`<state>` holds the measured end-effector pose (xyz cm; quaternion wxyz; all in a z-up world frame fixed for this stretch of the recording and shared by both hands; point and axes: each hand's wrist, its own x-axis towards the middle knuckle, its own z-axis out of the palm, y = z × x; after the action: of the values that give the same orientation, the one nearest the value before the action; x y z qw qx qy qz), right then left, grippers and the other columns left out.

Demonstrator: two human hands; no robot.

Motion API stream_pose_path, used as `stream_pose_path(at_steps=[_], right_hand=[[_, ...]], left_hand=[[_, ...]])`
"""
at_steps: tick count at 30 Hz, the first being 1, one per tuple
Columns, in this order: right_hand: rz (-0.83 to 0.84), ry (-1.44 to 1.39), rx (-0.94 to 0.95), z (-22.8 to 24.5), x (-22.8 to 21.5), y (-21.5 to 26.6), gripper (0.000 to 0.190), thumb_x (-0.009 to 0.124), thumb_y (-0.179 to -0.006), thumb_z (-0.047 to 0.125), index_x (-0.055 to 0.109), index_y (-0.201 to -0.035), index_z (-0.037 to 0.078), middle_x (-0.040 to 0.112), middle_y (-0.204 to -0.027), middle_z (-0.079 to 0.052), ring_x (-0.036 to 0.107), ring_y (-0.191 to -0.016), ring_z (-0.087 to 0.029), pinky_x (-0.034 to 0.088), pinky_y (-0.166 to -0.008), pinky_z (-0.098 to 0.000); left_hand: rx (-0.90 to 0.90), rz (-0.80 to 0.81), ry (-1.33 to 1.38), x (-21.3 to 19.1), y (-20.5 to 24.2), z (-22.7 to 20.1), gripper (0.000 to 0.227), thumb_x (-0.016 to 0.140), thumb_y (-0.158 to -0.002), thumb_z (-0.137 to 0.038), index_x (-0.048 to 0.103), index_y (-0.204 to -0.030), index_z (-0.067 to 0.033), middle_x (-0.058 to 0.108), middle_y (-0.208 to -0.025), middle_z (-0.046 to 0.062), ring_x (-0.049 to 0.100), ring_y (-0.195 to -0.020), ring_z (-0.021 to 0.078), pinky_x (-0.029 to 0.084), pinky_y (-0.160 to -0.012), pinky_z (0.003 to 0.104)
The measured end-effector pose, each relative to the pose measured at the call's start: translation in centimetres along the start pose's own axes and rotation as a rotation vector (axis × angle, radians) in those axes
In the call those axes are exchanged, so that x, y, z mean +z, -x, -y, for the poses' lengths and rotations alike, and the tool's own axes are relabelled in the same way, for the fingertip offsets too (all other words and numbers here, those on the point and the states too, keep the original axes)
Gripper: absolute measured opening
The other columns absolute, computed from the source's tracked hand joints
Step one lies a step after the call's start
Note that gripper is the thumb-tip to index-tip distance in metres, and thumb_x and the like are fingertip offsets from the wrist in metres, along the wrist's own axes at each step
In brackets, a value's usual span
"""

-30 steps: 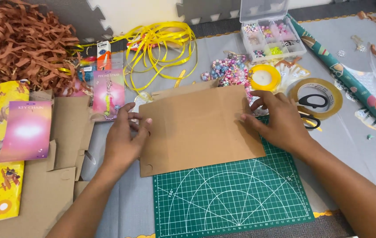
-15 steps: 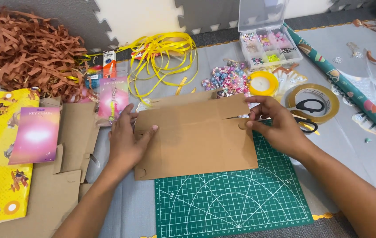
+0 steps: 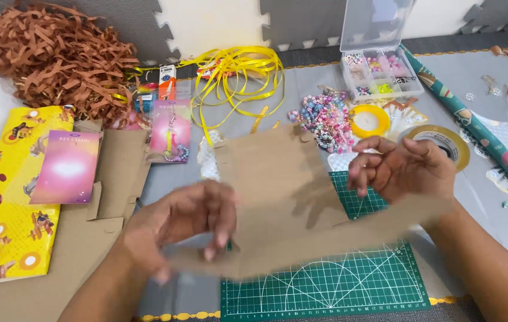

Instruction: Folding and assembling a cardboard box template on a craft table.

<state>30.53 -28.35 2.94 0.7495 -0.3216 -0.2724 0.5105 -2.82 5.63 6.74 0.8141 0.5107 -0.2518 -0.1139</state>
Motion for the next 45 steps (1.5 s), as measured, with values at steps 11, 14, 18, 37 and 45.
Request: stream_pose_path(at_steps=[11, 14, 18, 37, 45], right_hand=[[-0.383, 1.368, 0.257, -0.9, 5.6, -0.5, 0.039, 0.069, -0.112, 0.040, 0.088, -0.109, 0.005, 0.091, -0.092, -0.016, 0.087, -0.088, -0.030, 0.068, -0.085, -0.0427], [-0.453, 1.732, 0.437, -1.5, 7.9, -0.8, 0.052, 0.075, -0.108, 0.058, 0.087, -0.126, 0.011, 0.089, -0.097, -0.014, 0.088, -0.097, -0.034, 0.065, -0.088, -0.0435], [-0.404, 1.602, 0.341, -3.4, 5.1, -0.8, 0.044, 0.091, -0.098, 0.032, 0.083, -0.135, 0.011, 0.087, -0.101, -0.011, 0.084, -0.098, -0.032, 0.064, -0.087, -0.0448], [-0.355, 0.845, -0.005, -5.3, 1.5, -1.0, 0.060, 0.078, -0.098, -0.005, 0.057, -0.155, -0.002, 0.081, -0.111, -0.026, 0.076, -0.110, -0.039, 0.058, -0.111, -0.0583], [-0.379, 1.032, -0.122, -5.6, 1.1, -0.8, 0.049, 0.089, -0.096, 0.000, 0.076, -0.144, -0.001, 0.087, -0.118, -0.027, 0.083, -0.116, -0.046, 0.060, -0.114, -0.0630]], left_hand=[[-0.168, -0.350, -0.219, -2.6, 0.3, 0.0, 0.105, 0.094, -0.095, -0.053, 0.047, -0.169, 0.0049, 0.074, -0.125, 0.021, 0.083, -0.089, 0.0291, 0.057, -0.058, 0.030], [-0.415, -0.918, -0.697, -3.3, -0.8, 2.2, 0.075, 0.083, -0.103, -0.038, 0.058, -0.157, 0.0076, 0.072, -0.118, 0.020, 0.082, -0.092, 0.0273, 0.062, -0.062, 0.034], [-0.603, -1.054, -0.809, -3.6, -1.9, 3.8, 0.079, 0.083, -0.107, -0.034, 0.048, -0.160, 0.0128, 0.075, -0.124, 0.025, 0.085, -0.100, 0.0300, 0.069, -0.070, 0.038], [-0.163, -1.123, -0.557, -2.7, -3.7, 5.9, 0.071, 0.086, -0.092, 0.003, 0.061, -0.158, 0.0033, 0.076, -0.124, 0.015, 0.073, -0.113, 0.0274, 0.062, -0.096, 0.040], [-0.059, -1.017, -0.687, -3.2, -2.3, 6.8, 0.036, 0.092, -0.093, 0.004, 0.082, -0.126, -0.0057, 0.084, -0.105, 0.011, 0.074, -0.100, 0.0224, 0.061, -0.094, 0.040]])
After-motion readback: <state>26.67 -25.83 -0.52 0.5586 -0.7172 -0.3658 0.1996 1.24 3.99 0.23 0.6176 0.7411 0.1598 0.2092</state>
